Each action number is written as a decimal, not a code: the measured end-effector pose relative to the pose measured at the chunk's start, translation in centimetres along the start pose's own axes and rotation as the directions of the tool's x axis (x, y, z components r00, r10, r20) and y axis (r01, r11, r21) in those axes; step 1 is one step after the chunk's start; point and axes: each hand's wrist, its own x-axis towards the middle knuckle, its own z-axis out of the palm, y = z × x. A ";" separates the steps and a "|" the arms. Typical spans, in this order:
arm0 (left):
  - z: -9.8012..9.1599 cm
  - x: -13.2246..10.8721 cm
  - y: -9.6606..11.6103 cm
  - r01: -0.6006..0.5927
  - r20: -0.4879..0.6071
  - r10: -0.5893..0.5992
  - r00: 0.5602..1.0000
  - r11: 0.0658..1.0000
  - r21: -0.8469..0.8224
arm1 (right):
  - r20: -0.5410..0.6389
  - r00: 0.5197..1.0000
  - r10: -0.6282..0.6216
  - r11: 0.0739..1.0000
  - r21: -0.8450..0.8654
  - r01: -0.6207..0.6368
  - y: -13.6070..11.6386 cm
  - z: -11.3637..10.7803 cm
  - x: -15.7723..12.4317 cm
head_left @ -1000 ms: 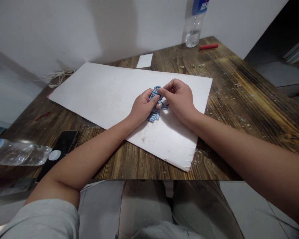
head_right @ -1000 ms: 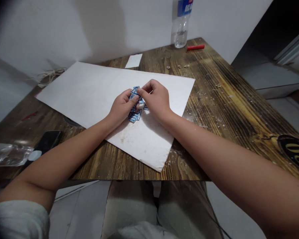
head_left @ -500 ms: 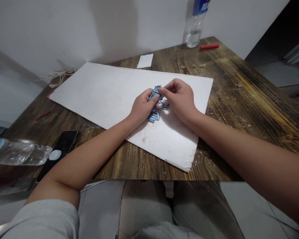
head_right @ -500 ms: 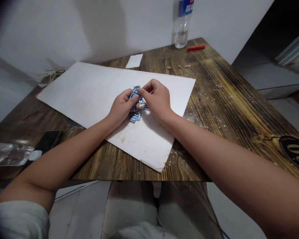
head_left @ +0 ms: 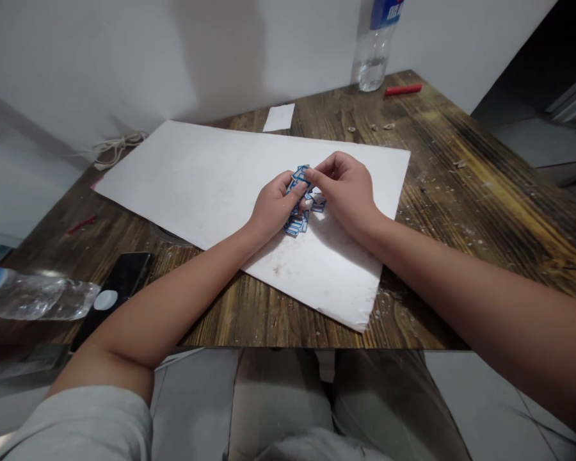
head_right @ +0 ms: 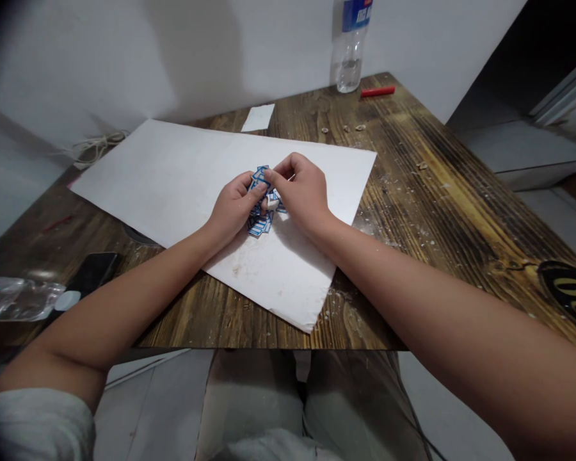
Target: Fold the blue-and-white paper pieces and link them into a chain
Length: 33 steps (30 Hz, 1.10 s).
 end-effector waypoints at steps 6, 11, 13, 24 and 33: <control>0.0 0.1 -0.3 -0.018 0.014 0.019 1.000 1.000 -0.015 | 0.025 0.999 0.040 0.999 0.035 -0.041 0.1 0.0 -0.1; -0.1 0.2 -0.5 -0.024 0.037 0.024 0.999 1.000 0.016 | 0.062 0.994 0.091 0.995 0.030 -0.093 -0.2 0.0 -0.3; -0.1 0.2 -0.4 -0.024 0.044 0.022 0.999 0.999 0.033 | 0.069 0.993 0.099 0.995 0.021 -0.101 -0.3 0.0 -0.4; -0.2 0.2 -0.5 -0.037 0.049 0.034 0.998 0.997 0.068 | 0.084 0.991 0.107 0.994 0.016 -0.109 -0.3 0.1 -0.3; -0.1 0.2 -0.7 -0.046 0.044 0.042 0.998 0.996 0.077 | 0.090 0.989 0.116 0.993 0.007 -0.117 -0.3 0.1 -0.3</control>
